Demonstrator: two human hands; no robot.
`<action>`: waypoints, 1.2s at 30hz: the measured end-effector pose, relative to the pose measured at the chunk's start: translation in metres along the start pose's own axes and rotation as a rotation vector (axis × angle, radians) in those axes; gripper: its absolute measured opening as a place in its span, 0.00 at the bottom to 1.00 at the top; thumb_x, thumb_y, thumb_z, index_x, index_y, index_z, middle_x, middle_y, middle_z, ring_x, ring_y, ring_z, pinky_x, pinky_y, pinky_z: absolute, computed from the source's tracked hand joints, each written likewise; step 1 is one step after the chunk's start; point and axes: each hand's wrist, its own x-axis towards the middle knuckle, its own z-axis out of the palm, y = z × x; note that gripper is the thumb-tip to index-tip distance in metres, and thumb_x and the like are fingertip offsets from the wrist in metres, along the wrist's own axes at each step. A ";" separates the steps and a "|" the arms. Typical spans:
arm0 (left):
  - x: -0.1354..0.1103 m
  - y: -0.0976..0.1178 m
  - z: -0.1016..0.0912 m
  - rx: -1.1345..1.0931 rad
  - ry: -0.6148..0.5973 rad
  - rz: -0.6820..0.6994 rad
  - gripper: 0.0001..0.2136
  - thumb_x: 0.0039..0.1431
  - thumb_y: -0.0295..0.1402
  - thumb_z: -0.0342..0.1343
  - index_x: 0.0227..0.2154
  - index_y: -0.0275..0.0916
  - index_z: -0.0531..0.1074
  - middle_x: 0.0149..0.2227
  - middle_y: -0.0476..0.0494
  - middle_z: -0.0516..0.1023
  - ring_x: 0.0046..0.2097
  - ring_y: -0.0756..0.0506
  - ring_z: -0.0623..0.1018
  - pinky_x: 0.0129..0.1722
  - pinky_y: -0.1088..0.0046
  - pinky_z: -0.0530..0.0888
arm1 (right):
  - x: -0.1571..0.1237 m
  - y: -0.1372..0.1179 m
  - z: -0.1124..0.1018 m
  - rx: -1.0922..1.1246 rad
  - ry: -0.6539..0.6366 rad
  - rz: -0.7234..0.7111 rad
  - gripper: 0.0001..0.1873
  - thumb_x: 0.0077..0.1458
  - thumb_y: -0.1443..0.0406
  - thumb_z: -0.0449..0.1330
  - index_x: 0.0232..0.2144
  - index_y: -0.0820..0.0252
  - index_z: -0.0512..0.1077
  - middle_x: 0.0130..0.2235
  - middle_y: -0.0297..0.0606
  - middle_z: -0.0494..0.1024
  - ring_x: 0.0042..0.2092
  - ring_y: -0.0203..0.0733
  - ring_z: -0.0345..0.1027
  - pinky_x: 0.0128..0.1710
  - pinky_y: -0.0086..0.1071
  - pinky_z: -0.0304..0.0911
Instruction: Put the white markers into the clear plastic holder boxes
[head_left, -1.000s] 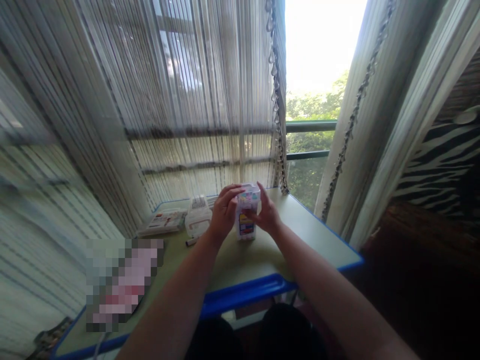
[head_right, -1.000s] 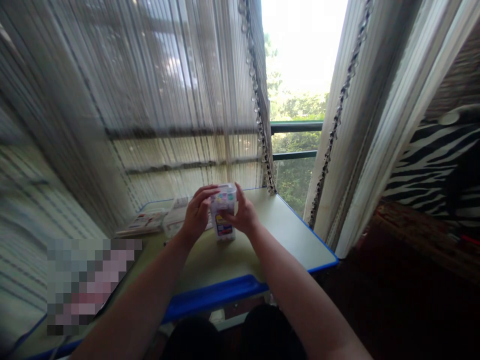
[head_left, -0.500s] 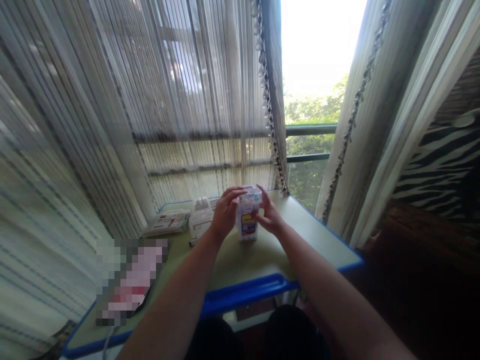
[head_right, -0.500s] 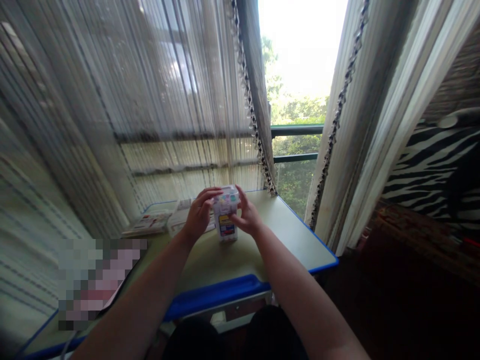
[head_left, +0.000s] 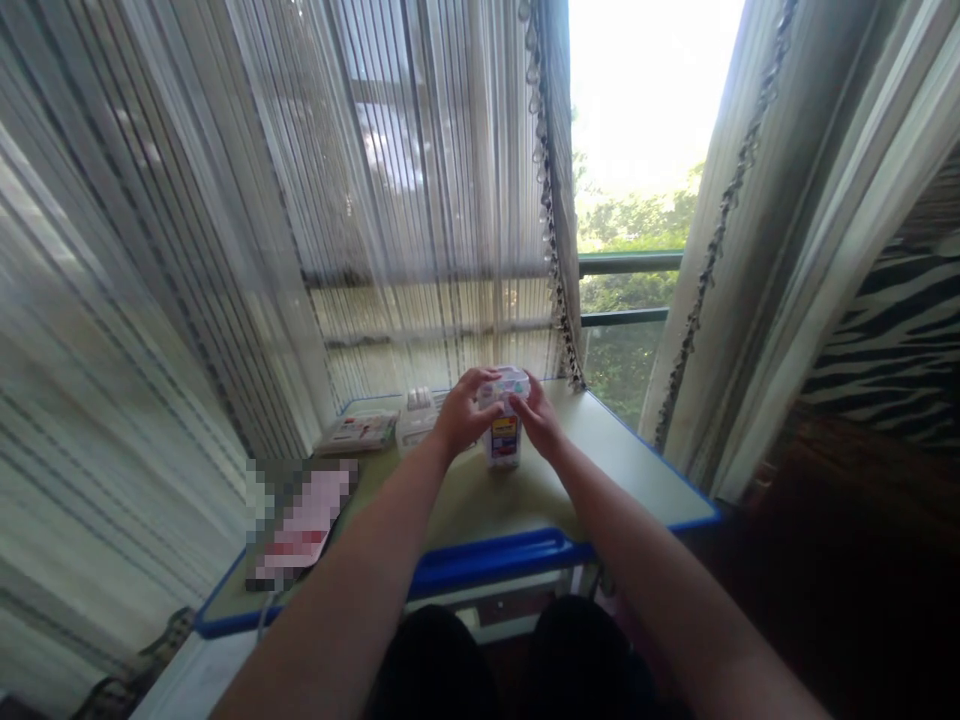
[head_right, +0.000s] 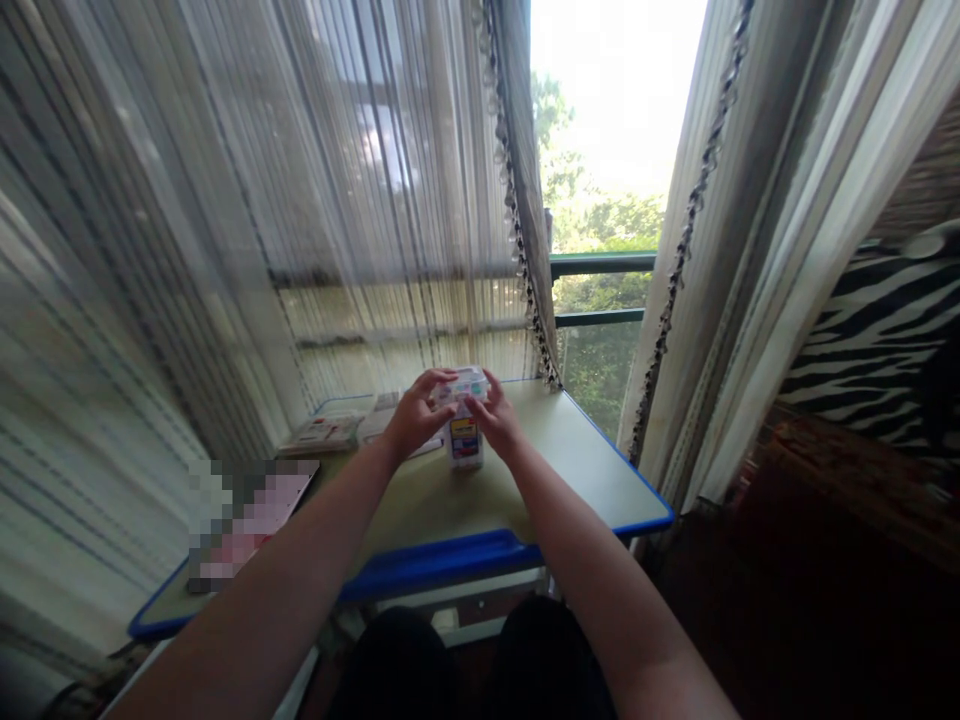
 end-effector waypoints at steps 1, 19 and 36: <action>0.001 0.000 0.001 0.015 0.021 0.002 0.13 0.51 0.31 0.60 0.42 0.40 0.72 0.51 0.39 0.75 0.53 0.41 0.75 0.49 0.63 0.76 | 0.000 -0.001 0.001 0.002 0.020 0.005 0.41 0.46 0.43 0.66 0.57 0.55 0.63 0.46 0.41 0.79 0.47 0.48 0.75 0.46 0.40 0.72; 0.010 -0.003 0.018 0.039 0.108 0.036 0.06 0.58 0.33 0.57 0.38 0.40 0.71 0.47 0.39 0.77 0.52 0.43 0.77 0.52 0.61 0.74 | 0.001 -0.012 -0.001 -0.112 0.118 -0.029 0.31 0.50 0.44 0.61 0.49 0.58 0.68 0.40 0.39 0.79 0.42 0.44 0.75 0.41 0.35 0.70; 0.071 -0.038 0.034 0.223 -0.110 -0.067 0.06 0.58 0.35 0.57 0.36 0.40 0.69 0.44 0.41 0.75 0.44 0.43 0.78 0.47 0.63 0.75 | 0.022 0.043 -0.029 -0.303 0.164 0.114 0.31 0.63 0.44 0.46 0.53 0.57 0.72 0.46 0.40 0.82 0.48 0.46 0.75 0.47 0.36 0.70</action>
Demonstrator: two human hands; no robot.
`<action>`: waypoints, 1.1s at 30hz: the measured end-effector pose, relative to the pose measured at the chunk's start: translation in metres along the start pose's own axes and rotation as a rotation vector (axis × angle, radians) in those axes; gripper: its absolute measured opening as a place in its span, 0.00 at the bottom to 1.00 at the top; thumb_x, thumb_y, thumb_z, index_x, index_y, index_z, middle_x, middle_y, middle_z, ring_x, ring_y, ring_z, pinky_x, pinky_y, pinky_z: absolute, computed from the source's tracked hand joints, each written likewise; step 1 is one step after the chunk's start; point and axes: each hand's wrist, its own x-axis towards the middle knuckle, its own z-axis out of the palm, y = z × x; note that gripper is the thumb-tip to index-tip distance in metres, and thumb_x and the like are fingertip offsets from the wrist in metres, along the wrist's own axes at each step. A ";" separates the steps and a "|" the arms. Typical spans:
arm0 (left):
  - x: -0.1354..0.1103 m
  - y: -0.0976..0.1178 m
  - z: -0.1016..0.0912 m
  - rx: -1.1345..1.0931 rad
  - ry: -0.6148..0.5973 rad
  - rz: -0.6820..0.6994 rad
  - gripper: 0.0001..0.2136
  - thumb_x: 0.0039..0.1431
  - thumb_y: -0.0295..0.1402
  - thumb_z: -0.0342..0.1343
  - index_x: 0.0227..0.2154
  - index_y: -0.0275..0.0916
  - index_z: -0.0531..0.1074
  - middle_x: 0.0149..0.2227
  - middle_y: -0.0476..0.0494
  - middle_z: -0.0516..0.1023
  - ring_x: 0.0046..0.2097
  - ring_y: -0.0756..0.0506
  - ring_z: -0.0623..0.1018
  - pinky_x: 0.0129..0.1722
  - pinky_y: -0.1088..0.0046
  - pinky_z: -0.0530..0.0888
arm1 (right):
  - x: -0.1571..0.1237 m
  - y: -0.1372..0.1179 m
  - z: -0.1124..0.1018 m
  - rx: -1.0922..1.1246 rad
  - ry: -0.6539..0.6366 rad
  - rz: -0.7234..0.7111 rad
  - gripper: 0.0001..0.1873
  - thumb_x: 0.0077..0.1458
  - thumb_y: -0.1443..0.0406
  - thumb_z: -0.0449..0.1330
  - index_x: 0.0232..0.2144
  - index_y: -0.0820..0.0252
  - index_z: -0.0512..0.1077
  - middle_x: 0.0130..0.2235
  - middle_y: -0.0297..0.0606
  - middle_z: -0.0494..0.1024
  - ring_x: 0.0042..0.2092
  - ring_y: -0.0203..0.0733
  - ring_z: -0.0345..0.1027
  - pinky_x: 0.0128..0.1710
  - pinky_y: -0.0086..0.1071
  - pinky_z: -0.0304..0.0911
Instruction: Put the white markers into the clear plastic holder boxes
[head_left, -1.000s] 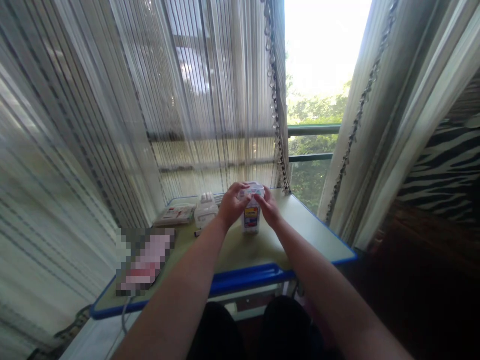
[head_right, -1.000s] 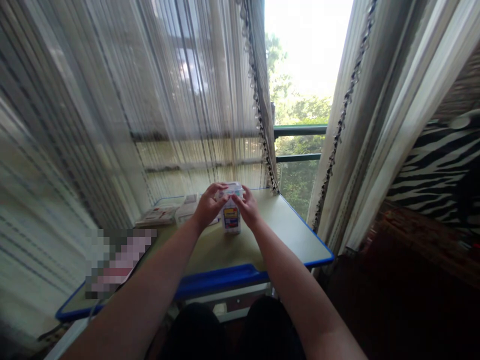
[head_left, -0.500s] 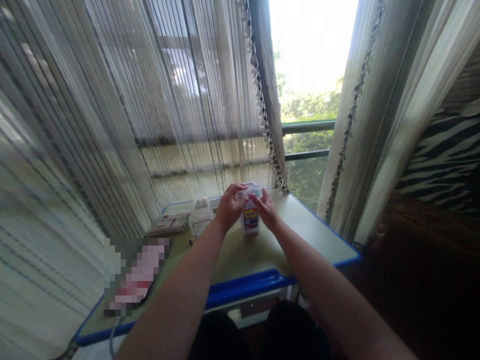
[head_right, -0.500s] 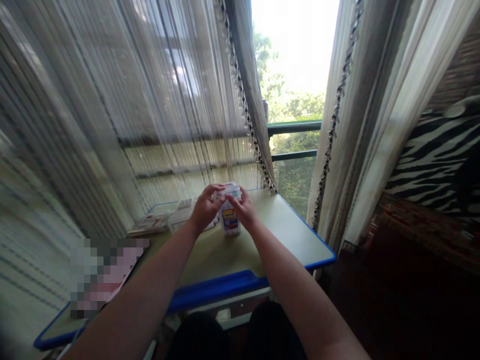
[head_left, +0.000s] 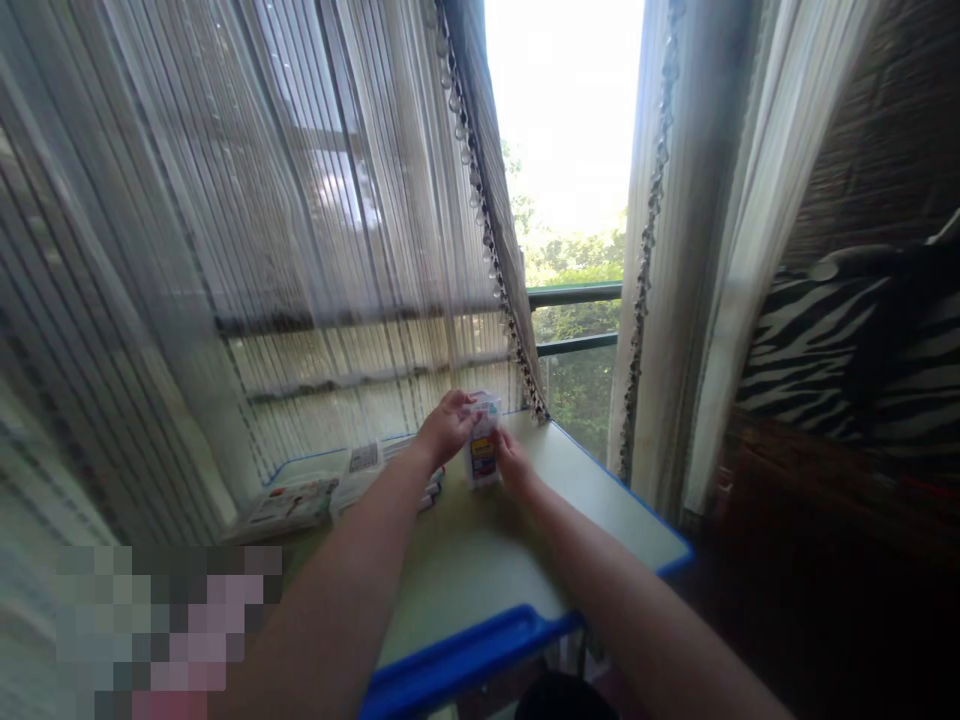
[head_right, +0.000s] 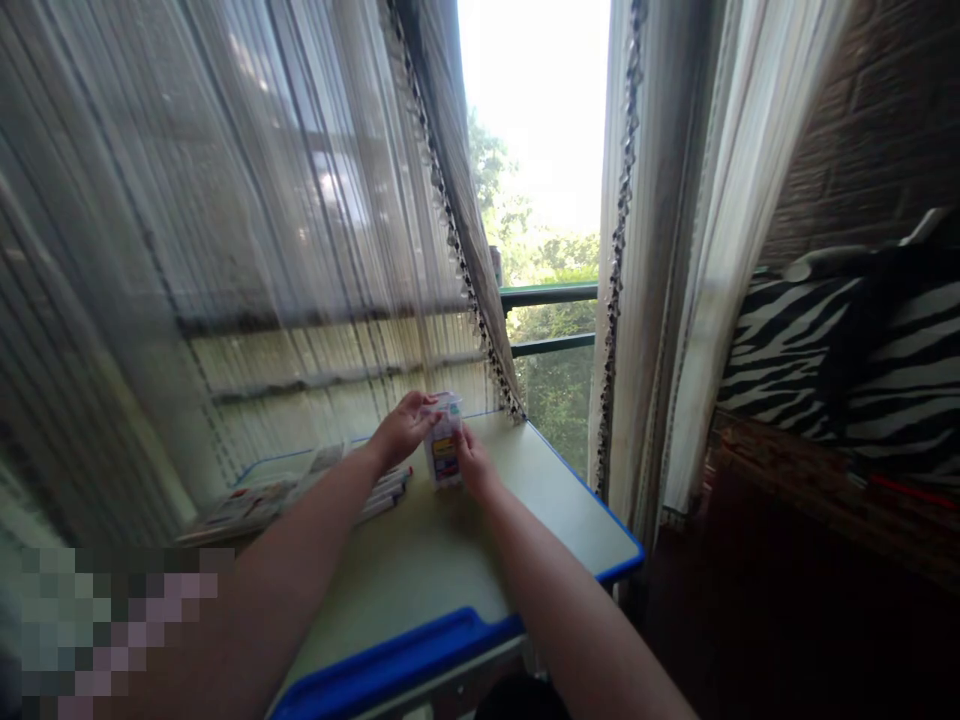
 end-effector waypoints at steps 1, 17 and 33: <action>0.005 -0.003 0.000 0.016 -0.025 -0.014 0.06 0.58 0.35 0.57 0.36 0.40 0.69 0.45 0.40 0.75 0.44 0.43 0.79 0.46 0.63 0.75 | 0.003 0.002 -0.005 -0.101 -0.030 0.028 0.28 0.65 0.46 0.46 0.54 0.56 0.72 0.47 0.39 0.82 0.48 0.45 0.75 0.48 0.34 0.69; 0.093 -0.057 0.047 0.158 -0.048 -0.008 0.09 0.59 0.39 0.56 0.39 0.42 0.70 0.41 0.41 0.79 0.37 0.42 0.79 0.39 0.65 0.74 | 0.061 0.035 -0.060 -0.543 -0.175 0.382 0.17 0.57 0.62 0.64 0.48 0.62 0.75 0.33 0.38 0.83 0.26 0.34 0.74 0.30 0.26 0.68; 0.155 -0.081 0.084 0.289 -0.074 -0.037 0.12 0.59 0.40 0.56 0.43 0.40 0.70 0.44 0.37 0.79 0.44 0.38 0.78 0.43 0.61 0.73 | 0.068 0.033 -0.062 -0.845 -0.272 0.045 0.12 0.58 0.66 0.58 0.41 0.59 0.80 0.42 0.43 0.84 0.45 0.45 0.77 0.43 0.29 0.65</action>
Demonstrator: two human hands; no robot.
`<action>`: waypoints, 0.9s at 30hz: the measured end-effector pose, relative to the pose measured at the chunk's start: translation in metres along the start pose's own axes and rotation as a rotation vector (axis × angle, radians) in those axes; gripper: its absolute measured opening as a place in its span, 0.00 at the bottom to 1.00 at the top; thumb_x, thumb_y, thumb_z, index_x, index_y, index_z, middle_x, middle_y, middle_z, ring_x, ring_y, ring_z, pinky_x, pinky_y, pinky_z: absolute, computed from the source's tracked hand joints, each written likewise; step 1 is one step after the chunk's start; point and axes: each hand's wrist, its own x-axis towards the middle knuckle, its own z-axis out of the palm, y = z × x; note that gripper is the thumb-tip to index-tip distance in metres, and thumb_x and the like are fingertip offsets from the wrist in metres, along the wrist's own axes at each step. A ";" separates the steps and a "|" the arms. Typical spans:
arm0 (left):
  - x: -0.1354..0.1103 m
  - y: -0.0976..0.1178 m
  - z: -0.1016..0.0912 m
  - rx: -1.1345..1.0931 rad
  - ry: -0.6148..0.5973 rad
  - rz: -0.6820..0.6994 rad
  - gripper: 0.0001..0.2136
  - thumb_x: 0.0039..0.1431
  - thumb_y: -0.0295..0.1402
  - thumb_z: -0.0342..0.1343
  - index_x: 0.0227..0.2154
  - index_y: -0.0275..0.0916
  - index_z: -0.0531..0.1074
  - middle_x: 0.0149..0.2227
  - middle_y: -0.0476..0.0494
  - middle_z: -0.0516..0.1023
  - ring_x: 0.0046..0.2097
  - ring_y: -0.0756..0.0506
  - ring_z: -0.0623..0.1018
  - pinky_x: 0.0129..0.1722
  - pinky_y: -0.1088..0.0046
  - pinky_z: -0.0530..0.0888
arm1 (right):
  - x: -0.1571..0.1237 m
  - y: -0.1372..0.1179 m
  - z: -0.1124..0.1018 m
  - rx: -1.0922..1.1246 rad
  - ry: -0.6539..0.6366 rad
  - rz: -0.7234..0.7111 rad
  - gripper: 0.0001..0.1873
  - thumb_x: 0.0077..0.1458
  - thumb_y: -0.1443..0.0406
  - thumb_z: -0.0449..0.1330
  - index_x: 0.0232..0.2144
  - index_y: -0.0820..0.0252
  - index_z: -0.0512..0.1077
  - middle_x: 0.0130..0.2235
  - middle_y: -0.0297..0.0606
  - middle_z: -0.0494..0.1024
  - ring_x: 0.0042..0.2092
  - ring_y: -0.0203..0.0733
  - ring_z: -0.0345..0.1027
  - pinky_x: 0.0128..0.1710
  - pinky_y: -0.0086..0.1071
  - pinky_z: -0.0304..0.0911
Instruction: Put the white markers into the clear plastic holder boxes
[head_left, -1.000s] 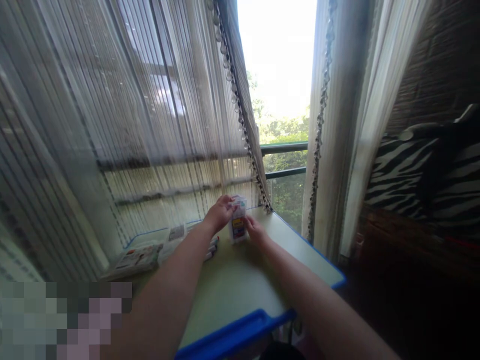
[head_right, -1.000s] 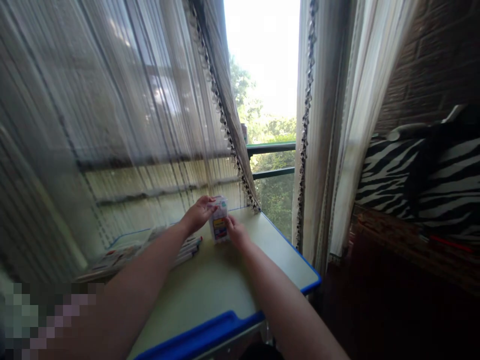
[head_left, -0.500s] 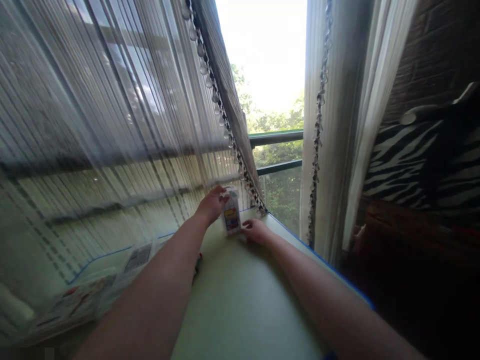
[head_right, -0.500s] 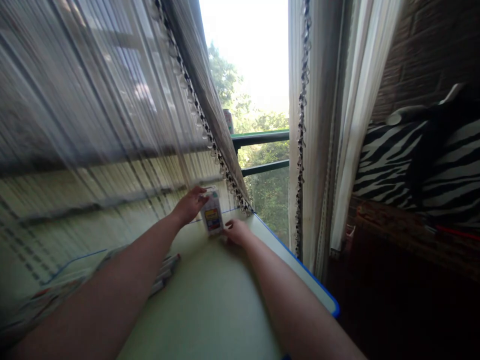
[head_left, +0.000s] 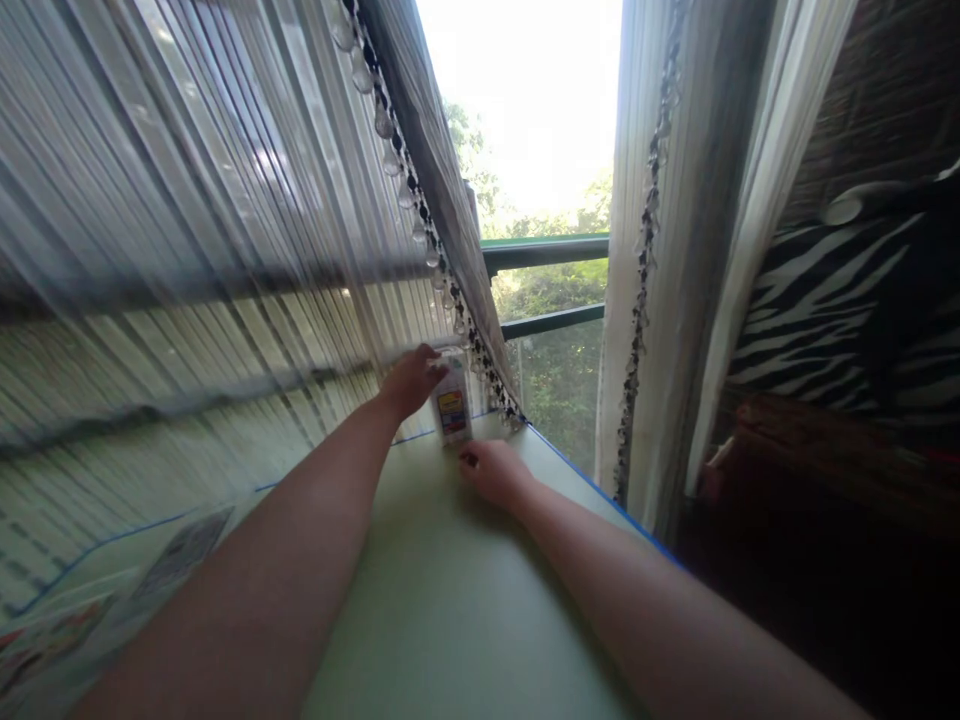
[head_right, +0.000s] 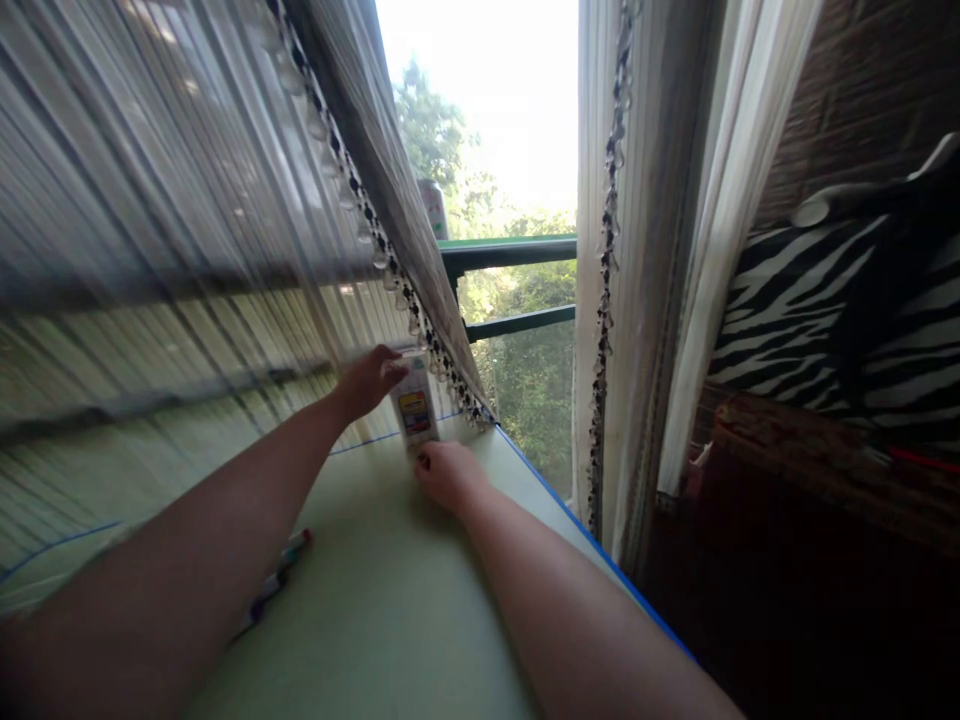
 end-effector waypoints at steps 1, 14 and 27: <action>0.001 -0.001 0.002 -0.003 0.009 0.004 0.12 0.59 0.40 0.56 0.43 0.40 0.70 0.43 0.37 0.79 0.43 0.39 0.78 0.42 0.62 0.73 | -0.001 0.000 -0.001 -0.027 -0.011 0.001 0.13 0.58 0.65 0.57 0.41 0.58 0.80 0.42 0.43 0.84 0.46 0.45 0.77 0.43 0.30 0.65; 0.022 0.007 0.016 -0.026 0.009 0.043 0.12 0.57 0.39 0.57 0.41 0.40 0.71 0.35 0.42 0.78 0.38 0.41 0.78 0.40 0.64 0.72 | -0.001 0.021 -0.017 -0.092 0.008 0.118 0.16 0.59 0.63 0.55 0.42 0.55 0.81 0.44 0.41 0.84 0.47 0.44 0.77 0.43 0.29 0.65; 0.028 0.004 0.024 -0.097 -0.050 0.126 0.15 0.49 0.30 0.60 0.41 0.41 0.67 0.44 0.40 0.74 0.42 0.41 0.77 0.47 0.58 0.73 | 0.002 0.022 -0.017 -0.154 -0.068 0.070 0.16 0.58 0.62 0.55 0.43 0.54 0.81 0.43 0.41 0.84 0.45 0.45 0.77 0.42 0.31 0.65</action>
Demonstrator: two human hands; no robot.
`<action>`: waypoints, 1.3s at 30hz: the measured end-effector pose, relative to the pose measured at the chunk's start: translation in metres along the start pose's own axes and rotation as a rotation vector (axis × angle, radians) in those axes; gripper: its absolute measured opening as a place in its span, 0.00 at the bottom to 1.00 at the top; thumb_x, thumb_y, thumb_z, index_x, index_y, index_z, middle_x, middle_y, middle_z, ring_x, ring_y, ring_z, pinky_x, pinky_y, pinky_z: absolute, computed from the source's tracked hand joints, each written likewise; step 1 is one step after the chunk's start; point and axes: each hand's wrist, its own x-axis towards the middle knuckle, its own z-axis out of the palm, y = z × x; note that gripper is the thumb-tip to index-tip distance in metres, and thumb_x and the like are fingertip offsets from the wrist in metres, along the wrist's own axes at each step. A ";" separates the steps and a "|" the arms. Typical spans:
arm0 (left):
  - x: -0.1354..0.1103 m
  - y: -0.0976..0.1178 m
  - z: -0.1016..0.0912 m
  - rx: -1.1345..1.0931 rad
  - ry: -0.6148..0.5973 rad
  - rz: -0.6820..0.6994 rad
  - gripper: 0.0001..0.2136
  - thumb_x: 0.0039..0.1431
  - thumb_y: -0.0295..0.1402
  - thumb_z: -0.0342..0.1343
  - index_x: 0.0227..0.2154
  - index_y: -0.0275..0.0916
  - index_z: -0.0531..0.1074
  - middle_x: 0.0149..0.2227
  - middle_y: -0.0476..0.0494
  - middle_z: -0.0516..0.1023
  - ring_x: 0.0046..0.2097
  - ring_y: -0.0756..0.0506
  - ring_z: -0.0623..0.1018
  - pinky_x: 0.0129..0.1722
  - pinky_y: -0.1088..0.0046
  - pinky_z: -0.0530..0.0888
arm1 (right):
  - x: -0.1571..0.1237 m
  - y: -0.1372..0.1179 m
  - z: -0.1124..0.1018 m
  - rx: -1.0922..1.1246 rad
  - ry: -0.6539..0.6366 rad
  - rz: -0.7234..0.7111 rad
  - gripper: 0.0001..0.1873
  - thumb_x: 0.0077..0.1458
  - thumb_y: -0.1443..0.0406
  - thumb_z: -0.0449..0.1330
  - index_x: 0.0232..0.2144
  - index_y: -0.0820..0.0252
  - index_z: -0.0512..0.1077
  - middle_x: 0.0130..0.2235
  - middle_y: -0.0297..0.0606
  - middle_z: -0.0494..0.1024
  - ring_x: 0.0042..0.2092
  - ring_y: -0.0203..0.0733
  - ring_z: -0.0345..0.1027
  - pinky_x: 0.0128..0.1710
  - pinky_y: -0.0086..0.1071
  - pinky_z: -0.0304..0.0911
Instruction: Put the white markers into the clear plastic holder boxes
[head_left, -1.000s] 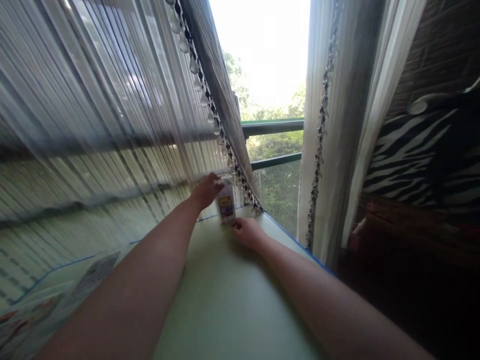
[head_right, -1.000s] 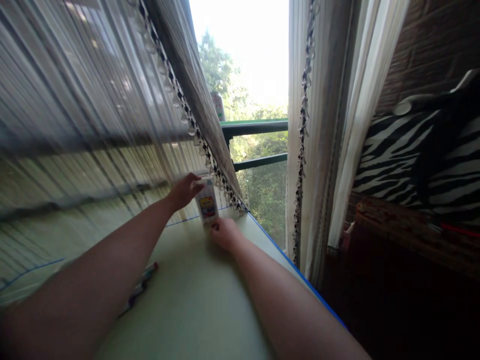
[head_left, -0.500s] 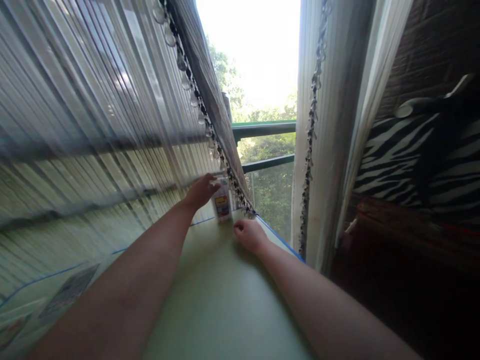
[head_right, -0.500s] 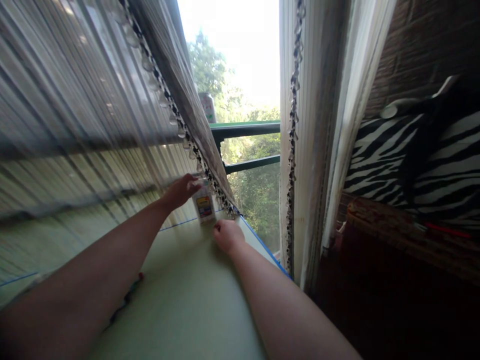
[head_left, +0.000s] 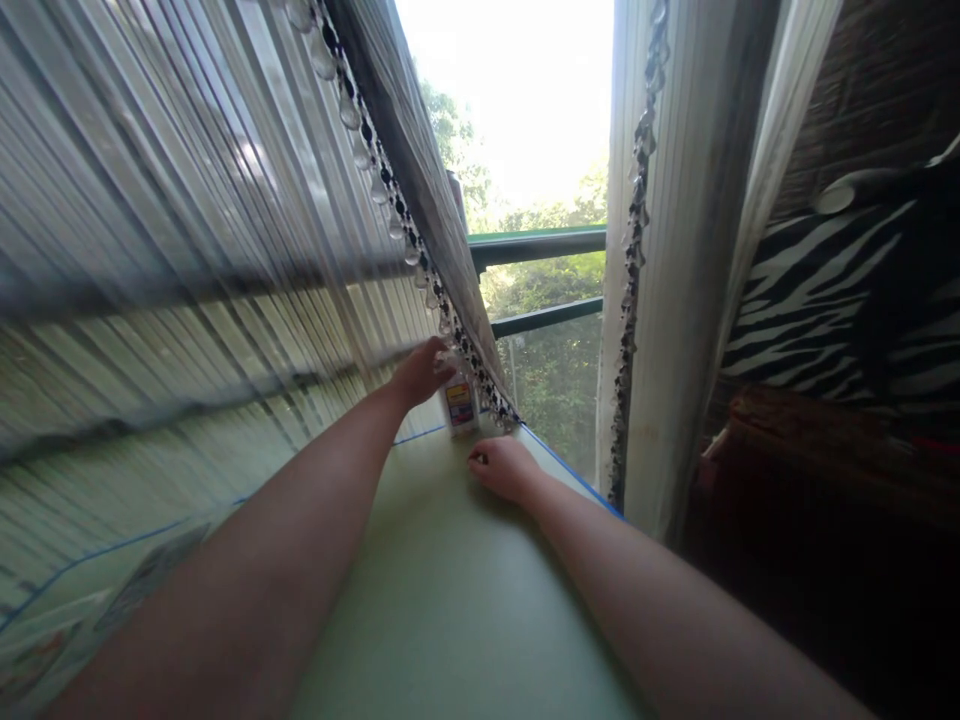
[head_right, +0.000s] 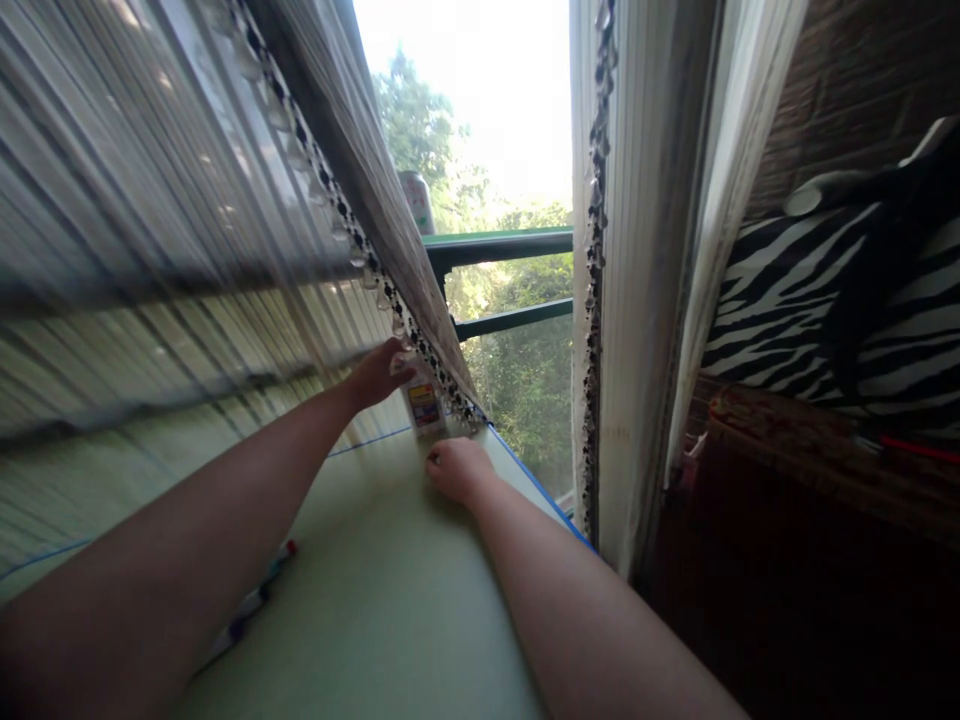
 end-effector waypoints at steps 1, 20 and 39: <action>-0.001 0.001 0.000 0.003 0.001 -0.003 0.16 0.47 0.28 0.61 0.41 0.41 0.67 0.45 0.40 0.73 0.42 0.41 0.77 0.47 0.58 0.73 | 0.000 0.000 0.000 0.002 0.002 -0.002 0.16 0.58 0.62 0.55 0.43 0.54 0.81 0.44 0.41 0.84 0.45 0.45 0.77 0.43 0.31 0.65; -0.026 -0.011 0.004 -0.211 0.133 -0.149 0.35 0.42 0.19 0.55 0.59 0.38 0.65 0.63 0.33 0.67 0.63 0.35 0.69 0.58 0.55 0.71 | 0.003 0.000 0.012 0.026 0.020 -0.020 0.15 0.58 0.63 0.57 0.42 0.55 0.82 0.44 0.40 0.84 0.46 0.44 0.77 0.44 0.30 0.66; -0.223 0.034 -0.159 0.143 0.381 -0.492 0.12 0.55 0.26 0.54 0.40 0.37 0.79 0.43 0.39 0.82 0.48 0.40 0.80 0.54 0.61 0.74 | -0.046 -0.120 0.016 0.276 -0.008 -0.147 0.15 0.56 0.64 0.59 0.44 0.63 0.79 0.43 0.47 0.82 0.44 0.45 0.77 0.47 0.35 0.69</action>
